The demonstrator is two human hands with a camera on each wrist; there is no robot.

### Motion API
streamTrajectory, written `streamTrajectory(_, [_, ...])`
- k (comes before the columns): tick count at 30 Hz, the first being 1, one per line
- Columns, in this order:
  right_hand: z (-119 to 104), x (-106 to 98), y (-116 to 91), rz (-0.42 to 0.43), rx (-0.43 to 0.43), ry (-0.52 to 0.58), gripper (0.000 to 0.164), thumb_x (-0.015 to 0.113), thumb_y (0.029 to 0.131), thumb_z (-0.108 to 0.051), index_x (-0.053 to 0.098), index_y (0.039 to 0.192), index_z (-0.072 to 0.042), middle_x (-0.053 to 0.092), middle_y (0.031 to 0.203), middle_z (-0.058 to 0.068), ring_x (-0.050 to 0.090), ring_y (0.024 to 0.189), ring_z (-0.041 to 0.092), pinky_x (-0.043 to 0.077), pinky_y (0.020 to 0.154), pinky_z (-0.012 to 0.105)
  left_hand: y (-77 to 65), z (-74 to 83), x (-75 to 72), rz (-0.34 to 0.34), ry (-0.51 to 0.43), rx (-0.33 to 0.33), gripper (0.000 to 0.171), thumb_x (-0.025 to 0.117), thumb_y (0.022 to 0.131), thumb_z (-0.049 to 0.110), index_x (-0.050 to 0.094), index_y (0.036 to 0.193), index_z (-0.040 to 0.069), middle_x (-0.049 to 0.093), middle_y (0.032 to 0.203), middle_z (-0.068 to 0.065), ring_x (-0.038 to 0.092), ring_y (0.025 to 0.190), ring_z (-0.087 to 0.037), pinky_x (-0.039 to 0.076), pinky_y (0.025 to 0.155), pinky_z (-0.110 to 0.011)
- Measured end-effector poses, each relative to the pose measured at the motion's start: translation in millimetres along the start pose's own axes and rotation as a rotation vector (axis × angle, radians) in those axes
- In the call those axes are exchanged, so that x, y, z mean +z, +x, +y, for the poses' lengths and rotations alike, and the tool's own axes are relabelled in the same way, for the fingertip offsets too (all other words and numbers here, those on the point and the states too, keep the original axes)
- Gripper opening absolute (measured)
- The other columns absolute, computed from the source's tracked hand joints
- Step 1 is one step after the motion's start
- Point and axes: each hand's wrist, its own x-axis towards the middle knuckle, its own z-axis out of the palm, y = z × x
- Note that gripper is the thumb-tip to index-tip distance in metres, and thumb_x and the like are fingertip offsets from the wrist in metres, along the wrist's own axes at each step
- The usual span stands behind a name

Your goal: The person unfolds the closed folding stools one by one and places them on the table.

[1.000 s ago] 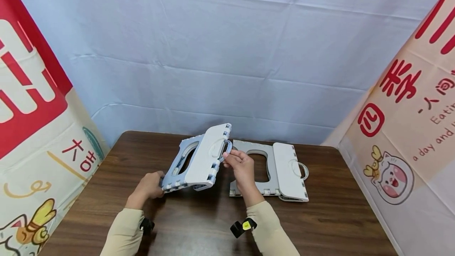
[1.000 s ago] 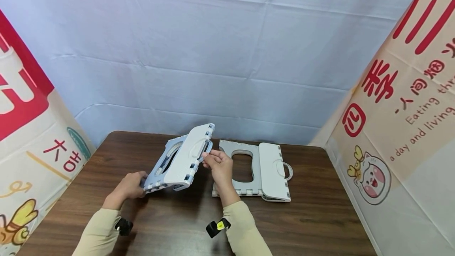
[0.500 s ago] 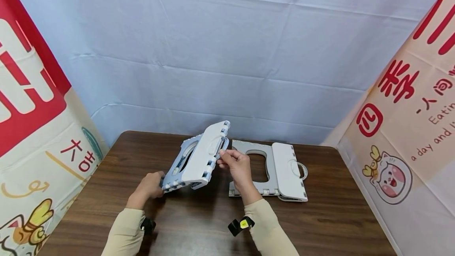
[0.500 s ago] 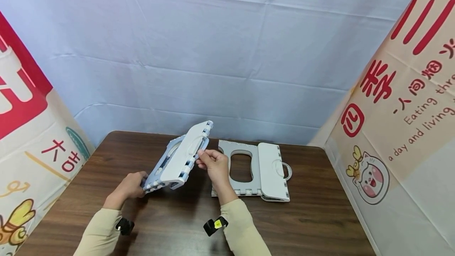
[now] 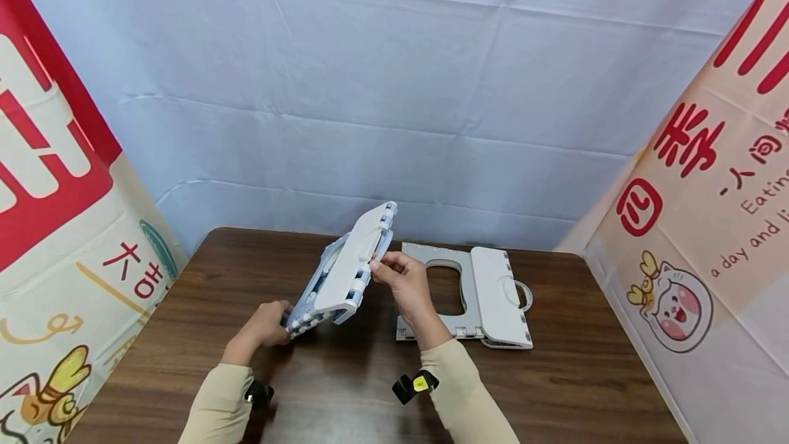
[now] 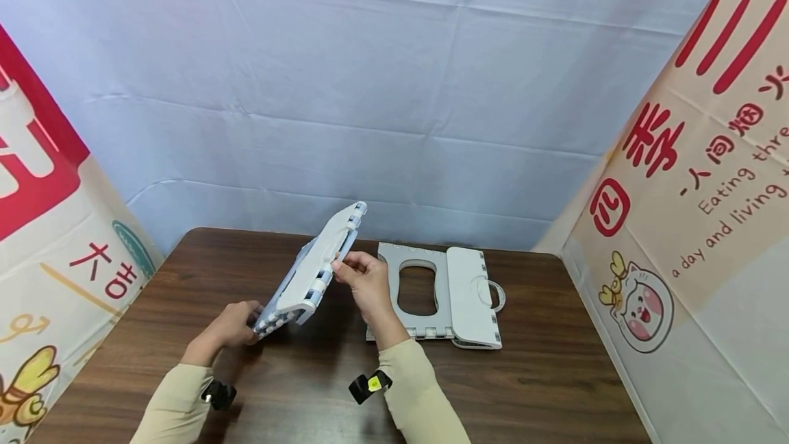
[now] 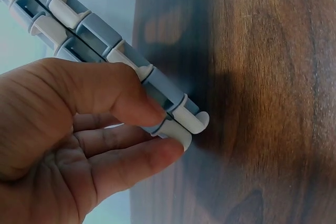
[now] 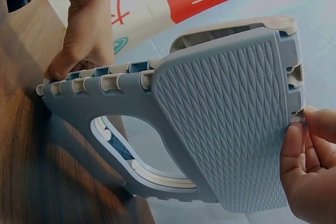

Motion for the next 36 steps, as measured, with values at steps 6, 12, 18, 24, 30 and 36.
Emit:
streamTrajectory(6, [-3,5,2,0.004,-0.044,-0.031,0.02,0.067,0.082,0.004,0.06,0.095,0.018,0.064,0.084,0.01,0.057,0.067,0.012,0.05,0.064,0.025,2.0,0.7,4.1,0.006,-0.012,0.032,0.043,0.072,0.052,-0.003,0.062,0.094,0.0,0.064,0.079,-0.005,0.056,0.071,-0.018,0.046,0.064,-0.033])
streamTrajectory(12, [-8,8,2,0.005,-0.063,-0.07,0.02,0.069,0.081,0.001,0.062,0.092,0.015,0.065,0.084,0.01,0.057,0.066,0.012,0.05,0.063,0.025,1.9,1.5,8.3,0.02,0.024,0.027,0.039,0.073,0.051,-0.003,0.062,0.088,0.004,0.061,0.072,0.001,0.051,0.065,-0.015,0.045,0.061,-0.032])
streamTrajectory(18, [-13,10,4,-0.016,-0.072,-0.104,0.02,0.069,0.082,-0.001,0.063,0.094,0.013,0.065,0.09,0.011,0.056,0.068,0.012,0.05,0.064,0.024,2.3,2.6,12.3,0.03,-0.002,0.068,0.038,0.074,0.05,-0.004,0.062,0.084,0.007,0.063,0.069,0.003,0.053,0.063,-0.012,0.046,0.061,-0.031])
streamTrajectory(24, [-19,12,7,-0.033,-0.043,-0.112,0.019,0.067,0.083,0.0,0.063,0.096,0.014,0.066,0.098,0.017,0.055,0.068,0.01,0.049,0.064,0.022,5.0,8.5,13.8,0.024,-0.014,0.012,0.04,0.074,0.05,-0.007,0.061,0.086,0.005,0.061,0.069,0.002,0.052,0.062,-0.014,0.045,0.058,-0.031])
streamTrajectory(30, [-37,20,0,-0.056,-0.059,-0.134,0.018,0.063,0.084,0.006,0.059,0.095,0.019,0.064,0.099,0.024,0.054,0.068,0.008,0.048,0.064,0.022,4.9,14.2,12.8,0.01,0.011,-0.01,0.041,0.075,0.049,-0.009,0.06,0.085,0.003,0.059,0.068,0.0,0.05,0.061,-0.016,0.045,0.056,-0.031])
streamTrajectory(36, [-44,25,-2,-0.071,-0.063,-0.137,0.019,0.062,0.084,0.006,0.058,0.097,0.02,0.064,0.099,0.024,0.053,0.067,0.007,0.048,0.065,0.023,8.1,19.2,12.6,-0.002,0.084,0.002,0.041,0.077,0.048,-0.008,0.059,0.083,0.004,0.054,0.066,0.0,0.049,0.061,-0.017,0.045,0.055,-0.031])
